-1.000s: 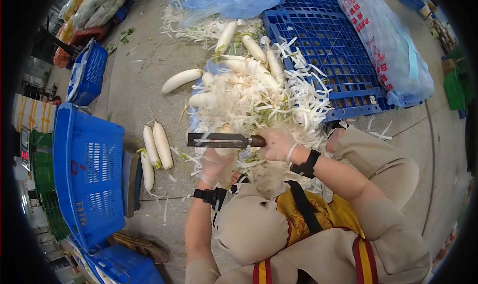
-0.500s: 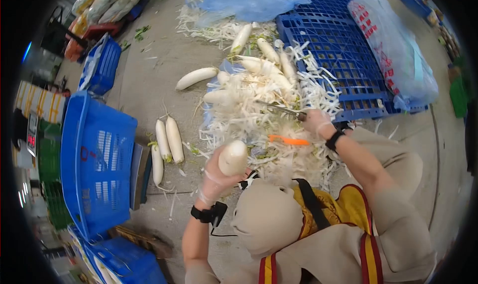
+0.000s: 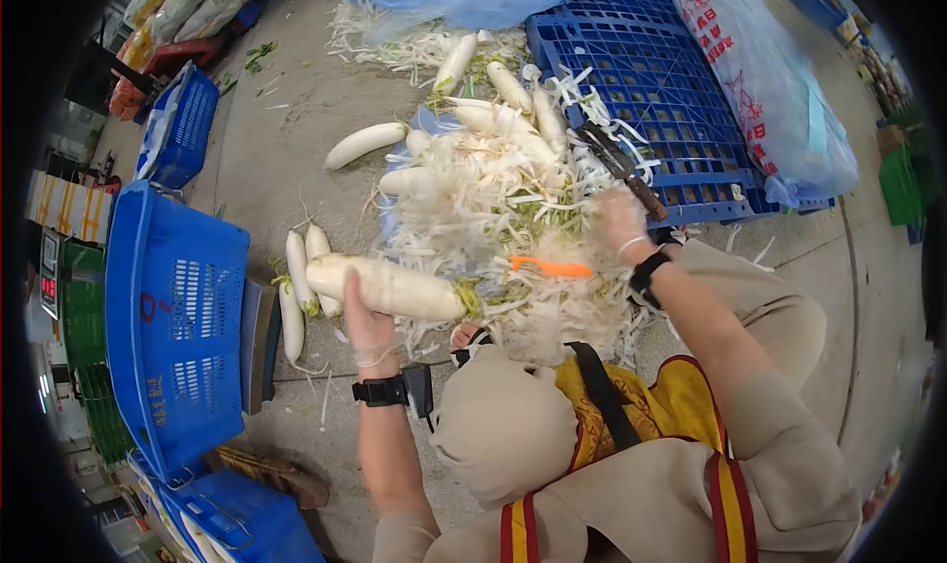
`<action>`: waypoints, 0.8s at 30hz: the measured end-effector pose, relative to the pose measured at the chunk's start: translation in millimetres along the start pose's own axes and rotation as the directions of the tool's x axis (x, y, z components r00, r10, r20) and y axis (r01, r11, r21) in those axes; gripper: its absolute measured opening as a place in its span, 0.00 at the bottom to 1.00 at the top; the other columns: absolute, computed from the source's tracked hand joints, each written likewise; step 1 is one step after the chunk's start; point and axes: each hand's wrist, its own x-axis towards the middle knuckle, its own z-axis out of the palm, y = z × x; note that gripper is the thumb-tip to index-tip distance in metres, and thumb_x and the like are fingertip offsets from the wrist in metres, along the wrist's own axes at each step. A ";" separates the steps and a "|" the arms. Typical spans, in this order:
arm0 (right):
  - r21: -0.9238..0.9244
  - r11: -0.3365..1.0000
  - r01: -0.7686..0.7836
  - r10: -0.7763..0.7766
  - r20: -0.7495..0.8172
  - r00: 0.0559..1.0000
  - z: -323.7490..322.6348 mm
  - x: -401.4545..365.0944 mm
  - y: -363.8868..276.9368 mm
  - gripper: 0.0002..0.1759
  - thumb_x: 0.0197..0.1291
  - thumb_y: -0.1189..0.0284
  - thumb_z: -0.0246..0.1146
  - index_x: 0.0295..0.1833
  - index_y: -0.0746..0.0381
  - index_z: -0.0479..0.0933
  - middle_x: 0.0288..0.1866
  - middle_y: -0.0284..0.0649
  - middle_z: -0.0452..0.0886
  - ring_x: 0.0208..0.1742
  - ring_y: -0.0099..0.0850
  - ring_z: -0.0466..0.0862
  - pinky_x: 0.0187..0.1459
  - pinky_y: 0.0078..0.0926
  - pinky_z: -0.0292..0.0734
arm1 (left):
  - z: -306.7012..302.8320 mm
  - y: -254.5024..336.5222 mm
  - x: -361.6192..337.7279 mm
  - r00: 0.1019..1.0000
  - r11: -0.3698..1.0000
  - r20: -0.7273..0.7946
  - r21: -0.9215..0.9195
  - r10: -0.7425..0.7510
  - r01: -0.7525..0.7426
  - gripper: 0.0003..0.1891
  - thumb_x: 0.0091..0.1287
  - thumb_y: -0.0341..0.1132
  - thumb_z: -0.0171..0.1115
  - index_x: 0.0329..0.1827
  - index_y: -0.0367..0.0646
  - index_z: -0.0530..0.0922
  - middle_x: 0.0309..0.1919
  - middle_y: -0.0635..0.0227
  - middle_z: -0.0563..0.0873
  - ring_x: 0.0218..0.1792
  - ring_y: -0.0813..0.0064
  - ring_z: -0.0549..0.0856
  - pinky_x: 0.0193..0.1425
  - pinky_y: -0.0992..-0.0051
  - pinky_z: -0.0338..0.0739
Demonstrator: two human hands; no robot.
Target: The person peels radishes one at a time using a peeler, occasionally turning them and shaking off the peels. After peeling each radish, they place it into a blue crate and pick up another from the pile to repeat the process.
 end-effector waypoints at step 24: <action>0.579 -0.014 -0.815 -0.528 0.688 0.498 -118.0 22.3 -184.9 0.34 0.63 0.39 0.50 0.51 0.61 0.76 0.18 0.31 0.67 0.14 0.18 0.60 0.17 0.16 0.57 | 103.0 55.5 -65.8 0.781 0.799 0.515 0.269 0.352 -0.537 0.34 0.52 0.27 0.68 0.63 0.39 0.65 0.57 0.61 0.76 0.58 0.66 0.76 0.63 0.62 0.70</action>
